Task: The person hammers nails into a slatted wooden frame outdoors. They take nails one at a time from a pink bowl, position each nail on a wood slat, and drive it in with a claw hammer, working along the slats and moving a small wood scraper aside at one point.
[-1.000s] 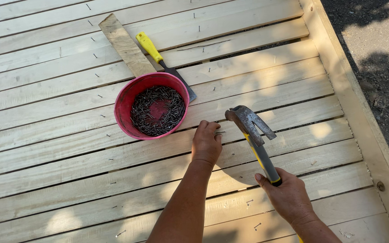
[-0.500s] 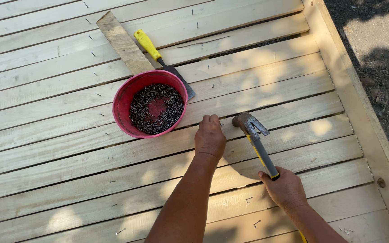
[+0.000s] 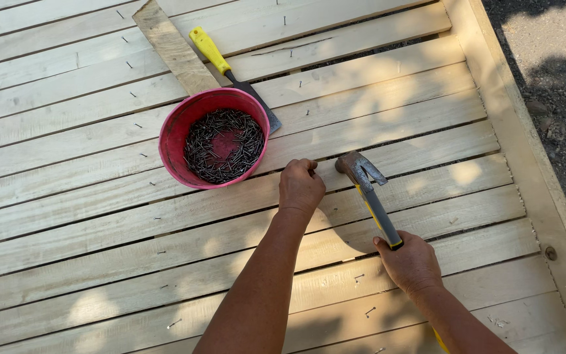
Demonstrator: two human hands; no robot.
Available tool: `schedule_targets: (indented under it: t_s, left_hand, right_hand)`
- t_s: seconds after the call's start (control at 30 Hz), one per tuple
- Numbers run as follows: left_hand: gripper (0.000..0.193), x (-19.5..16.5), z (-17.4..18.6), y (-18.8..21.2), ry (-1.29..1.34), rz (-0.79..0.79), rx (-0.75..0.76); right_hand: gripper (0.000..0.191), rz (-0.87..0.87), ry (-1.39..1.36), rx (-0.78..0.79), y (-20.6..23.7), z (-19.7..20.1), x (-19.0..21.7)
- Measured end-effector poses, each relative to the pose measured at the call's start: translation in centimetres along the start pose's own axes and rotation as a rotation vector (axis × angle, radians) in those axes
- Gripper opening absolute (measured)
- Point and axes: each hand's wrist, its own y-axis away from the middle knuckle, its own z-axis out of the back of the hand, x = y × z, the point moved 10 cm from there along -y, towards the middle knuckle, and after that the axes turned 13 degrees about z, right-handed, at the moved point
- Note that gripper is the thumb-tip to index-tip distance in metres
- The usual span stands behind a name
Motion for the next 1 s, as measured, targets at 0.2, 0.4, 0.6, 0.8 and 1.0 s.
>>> schedule_targets:
  t_s: [0.2, 0.4, 0.6, 0.8, 1.0]
  left_hand:
    - [0.016, 1.0, 0.7, -0.1, 0.109, 0.016, 0.024]
    - [0.01, 0.3, 1.5, 0.4, 0.115, -0.082, -0.007]
    - [0.015, 1.6, 0.6, 0.1, 0.338, 0.078, 0.084]
    - [0.012, 1.5, -0.3, -0.1, 0.305, 0.094, 0.117]
    - [0.01, 0.7, -0.5, 0.3, 0.127, 0.033, 0.043]
  right_hand:
    - [0.045, 0.005, -0.001, -0.009, -0.3, -0.1, -0.4]
    - [0.045, 0.009, -0.002, -0.011, -0.6, -0.3, -0.7]
    - [0.045, 0.003, -0.005, -0.003, -0.7, -0.4, -0.8]
    - [0.045, 0.018, 0.005, -0.014, -0.5, -0.1, -0.6]
    - [0.046, -0.027, -0.008, 0.014, -0.2, -0.4, -0.8]
